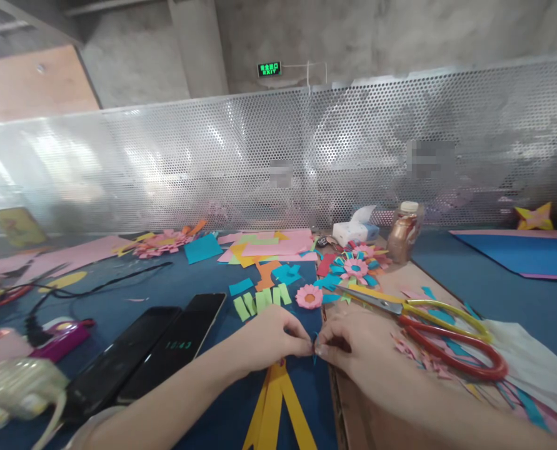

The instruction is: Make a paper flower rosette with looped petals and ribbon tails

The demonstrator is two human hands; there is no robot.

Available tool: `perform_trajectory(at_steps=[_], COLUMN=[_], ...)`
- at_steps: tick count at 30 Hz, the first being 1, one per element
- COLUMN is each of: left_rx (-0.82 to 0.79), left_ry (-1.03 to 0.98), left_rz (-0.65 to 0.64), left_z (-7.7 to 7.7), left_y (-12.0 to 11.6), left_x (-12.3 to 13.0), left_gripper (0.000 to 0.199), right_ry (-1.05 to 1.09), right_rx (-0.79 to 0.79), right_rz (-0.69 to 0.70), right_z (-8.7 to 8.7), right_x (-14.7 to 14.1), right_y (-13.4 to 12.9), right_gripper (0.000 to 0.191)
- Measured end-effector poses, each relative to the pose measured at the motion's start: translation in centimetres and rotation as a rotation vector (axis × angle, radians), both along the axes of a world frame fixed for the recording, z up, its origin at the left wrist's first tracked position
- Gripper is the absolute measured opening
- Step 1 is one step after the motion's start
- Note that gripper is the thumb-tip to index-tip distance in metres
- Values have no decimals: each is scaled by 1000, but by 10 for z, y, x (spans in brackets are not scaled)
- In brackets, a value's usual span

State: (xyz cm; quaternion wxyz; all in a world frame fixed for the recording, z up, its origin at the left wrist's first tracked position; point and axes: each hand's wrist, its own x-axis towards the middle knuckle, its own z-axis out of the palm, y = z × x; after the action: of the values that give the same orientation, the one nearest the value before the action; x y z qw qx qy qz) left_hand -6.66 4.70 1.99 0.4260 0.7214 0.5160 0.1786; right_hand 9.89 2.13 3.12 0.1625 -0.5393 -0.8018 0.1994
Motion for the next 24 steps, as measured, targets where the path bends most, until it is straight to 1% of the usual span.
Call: perform_trajectory(at_steps=[6, 12, 15, 19, 24], left_rx=[-23, -28, -26, -73, -69], left_ry=[23, -7, -4, 8, 9], left_rz=[13, -9, -14, -41, -69], left_z=[1, -3, -2, 1, -1], left_y=[-2, 0, 1, 1, 3], left_x=[0, -2, -2, -3, -4], left_gripper=[19, 20, 19, 22, 23], right_ry=[12, -8, -6, 1, -39], right_rx=[-15, -5, -6, -3, -7], right_rz=[-30, -50, -53, -65, -81], right_z=[-1, -1, 1, 3, 5], right_x=[-1, -2, -3, -4, -4], right_y=[1, -2, -4, -5, -6], right_gripper=[12, 12, 13, 14, 12])
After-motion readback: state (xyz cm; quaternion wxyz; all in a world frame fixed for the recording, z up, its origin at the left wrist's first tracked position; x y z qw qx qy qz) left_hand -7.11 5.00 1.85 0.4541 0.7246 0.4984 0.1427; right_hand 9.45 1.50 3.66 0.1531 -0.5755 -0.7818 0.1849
